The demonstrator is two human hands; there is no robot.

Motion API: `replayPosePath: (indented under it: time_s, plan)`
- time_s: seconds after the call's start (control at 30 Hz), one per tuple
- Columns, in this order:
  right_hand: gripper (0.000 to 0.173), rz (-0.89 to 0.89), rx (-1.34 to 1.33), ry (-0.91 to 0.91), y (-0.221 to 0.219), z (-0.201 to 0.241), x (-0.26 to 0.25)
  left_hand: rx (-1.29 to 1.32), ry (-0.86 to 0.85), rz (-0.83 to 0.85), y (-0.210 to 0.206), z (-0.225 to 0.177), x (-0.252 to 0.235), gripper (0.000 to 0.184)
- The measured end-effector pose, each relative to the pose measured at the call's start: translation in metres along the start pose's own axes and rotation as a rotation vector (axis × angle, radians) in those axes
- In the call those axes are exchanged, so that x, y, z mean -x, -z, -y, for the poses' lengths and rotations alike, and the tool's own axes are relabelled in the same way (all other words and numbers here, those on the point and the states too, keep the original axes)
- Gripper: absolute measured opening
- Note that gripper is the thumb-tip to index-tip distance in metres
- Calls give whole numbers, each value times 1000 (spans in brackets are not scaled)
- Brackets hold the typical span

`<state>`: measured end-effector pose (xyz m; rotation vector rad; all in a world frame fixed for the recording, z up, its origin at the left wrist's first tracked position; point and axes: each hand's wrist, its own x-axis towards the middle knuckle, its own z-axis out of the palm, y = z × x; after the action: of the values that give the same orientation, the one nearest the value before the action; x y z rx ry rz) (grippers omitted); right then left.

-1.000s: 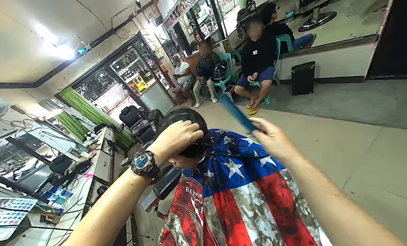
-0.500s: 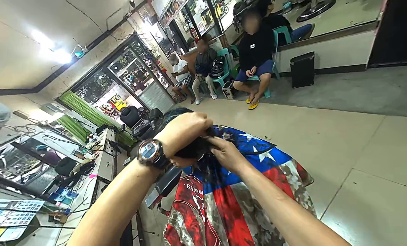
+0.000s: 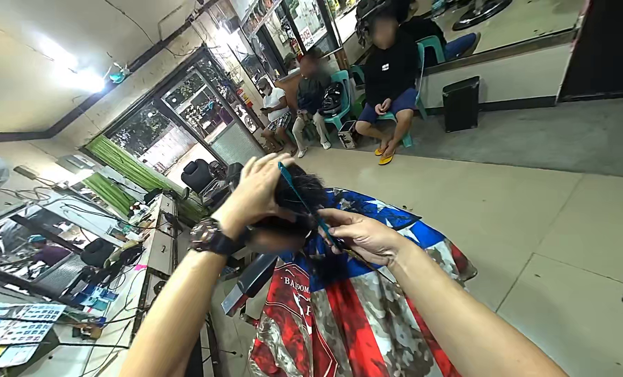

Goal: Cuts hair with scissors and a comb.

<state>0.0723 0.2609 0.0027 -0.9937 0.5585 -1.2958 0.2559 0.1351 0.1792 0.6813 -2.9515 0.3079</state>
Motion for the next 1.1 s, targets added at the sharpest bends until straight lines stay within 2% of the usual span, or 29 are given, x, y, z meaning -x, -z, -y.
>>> replayPosePath:
  time_s: [0.1,0.13,0.23,0.3,0.4,0.47,0.53,0.63,0.73,0.8,0.9,0.97,1.1]
  plan:
    - [39,-65,156,90,4,-3,11,-57,-227,-58,-23,-12,-18,28]
    - [38,-84,179,151,9,-4,13,-109,-268,-59,-21,-19,-20,14]
    - [36,-266,174,304,23,-7,6,-251,-355,-95,-20,-23,-21,18]
    - [39,-452,228,373,29,-5,-10,-285,-397,-78,-20,-25,-19,10]
    - [44,-652,491,428,29,8,-32,-309,-430,-56,-18,-28,-15,6]
    - [45,-648,773,400,21,14,-39,-319,-459,-58,-16,-30,-11,7]
    - [47,-595,950,453,15,10,-45,-313,-499,-90,-14,-30,-8,8]
    - [47,-574,1008,589,10,-8,-43,-304,-517,-82,-10,-33,-18,7]
    - [35,-501,922,584,2,-22,-32,-288,-445,-37,-5,-42,-33,5]
    - [41,-386,745,398,-6,-21,-23,-302,-350,76,-3,-47,-50,15]
    - [42,-216,301,164,-16,-12,-18,-344,-198,296,-4,-49,-82,34]
    - [43,-131,81,52,-20,-10,-15,-301,-87,361,0,-52,-91,49]
    - [40,-18,-134,-7,-18,-14,-16,166,-30,135,38,-35,-87,59]
